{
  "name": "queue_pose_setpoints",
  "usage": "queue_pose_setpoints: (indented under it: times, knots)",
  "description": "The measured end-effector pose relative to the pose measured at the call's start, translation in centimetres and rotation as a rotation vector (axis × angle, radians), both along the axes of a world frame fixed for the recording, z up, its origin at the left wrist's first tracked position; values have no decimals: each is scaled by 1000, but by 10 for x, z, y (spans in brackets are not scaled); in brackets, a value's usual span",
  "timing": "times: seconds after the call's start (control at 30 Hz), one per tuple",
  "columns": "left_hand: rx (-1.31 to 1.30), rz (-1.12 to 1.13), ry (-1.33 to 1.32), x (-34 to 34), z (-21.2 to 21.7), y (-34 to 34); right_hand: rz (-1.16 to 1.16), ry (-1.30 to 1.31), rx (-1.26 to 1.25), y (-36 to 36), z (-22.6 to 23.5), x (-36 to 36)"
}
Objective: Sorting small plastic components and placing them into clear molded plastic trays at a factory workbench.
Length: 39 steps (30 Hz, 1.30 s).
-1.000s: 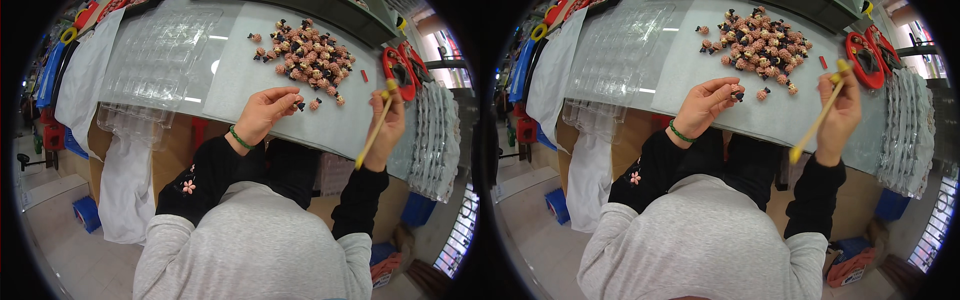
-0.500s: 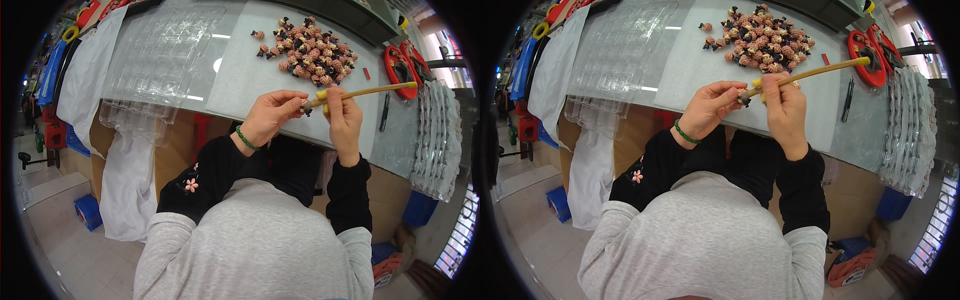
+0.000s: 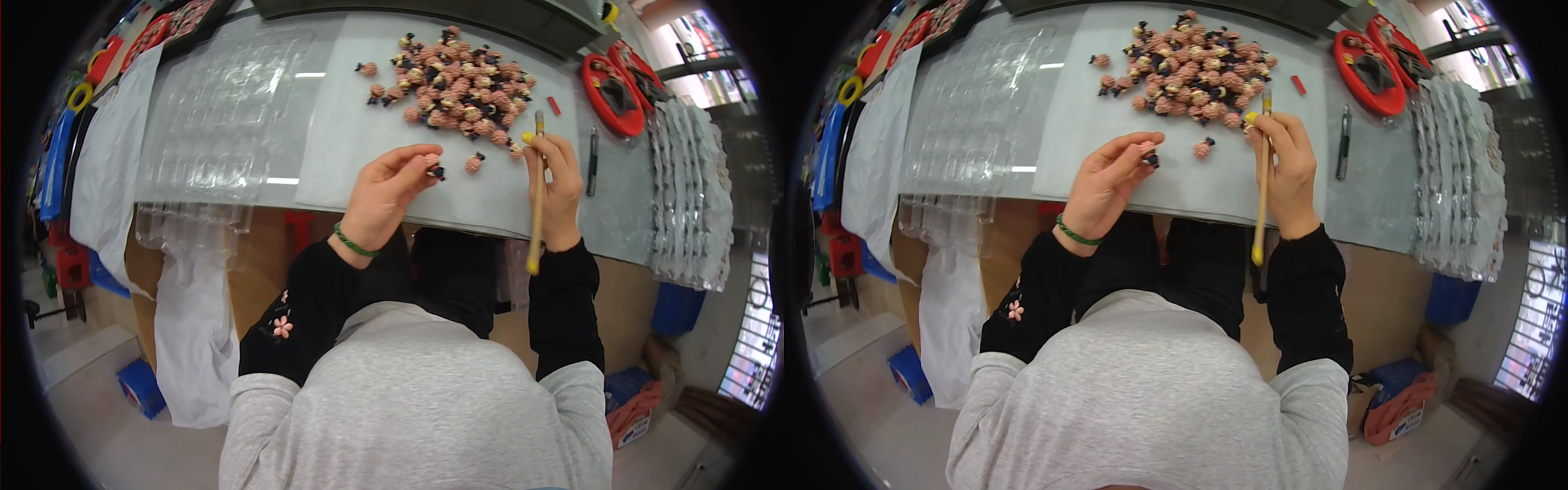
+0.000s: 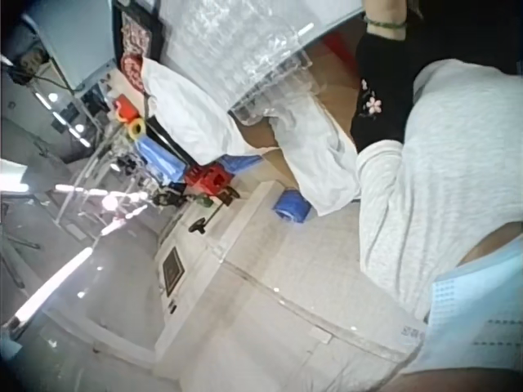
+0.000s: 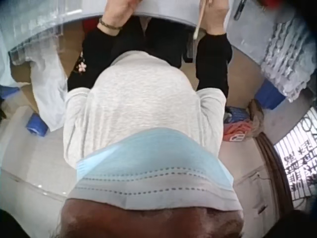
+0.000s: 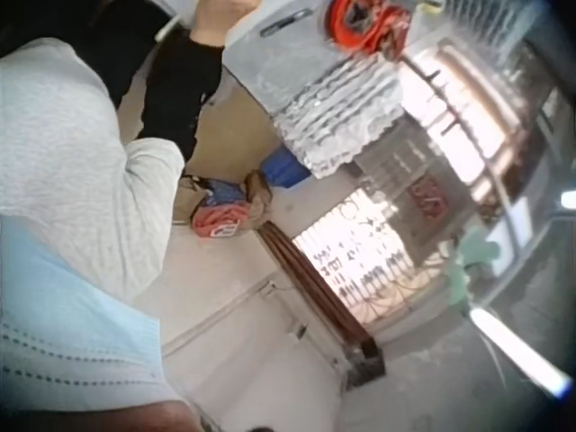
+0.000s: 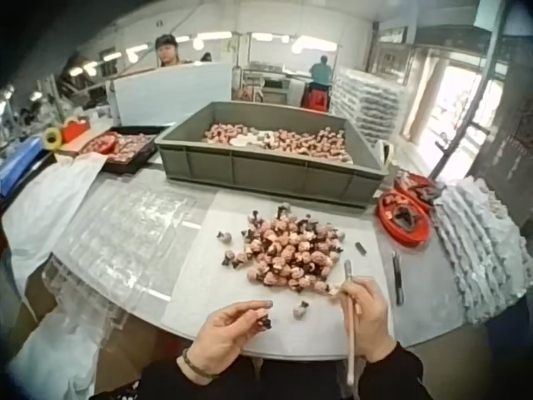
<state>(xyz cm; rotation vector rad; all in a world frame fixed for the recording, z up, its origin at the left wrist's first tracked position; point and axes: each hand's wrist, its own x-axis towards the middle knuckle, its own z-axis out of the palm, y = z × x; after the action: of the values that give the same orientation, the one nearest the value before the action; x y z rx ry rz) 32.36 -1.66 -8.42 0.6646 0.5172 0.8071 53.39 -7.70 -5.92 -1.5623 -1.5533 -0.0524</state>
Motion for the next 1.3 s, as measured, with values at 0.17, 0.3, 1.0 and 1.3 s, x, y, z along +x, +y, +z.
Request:
queue_pose_setpoints:
  times: [0.17,0.3,1.0,1.3]
  knots:
    - [-30,-74,22,6,1,-1,-32,-420,-70,11,-14,84]
    - [-52,-107,50,11,5,-3,-94,-550,-158,23,-23,135]
    - [-95,-124,51,6,13,-5,-329,-88,-383,112,-29,140]
    - [-148,-90,14,0,6,1,-58,6,-284,55,4,54]
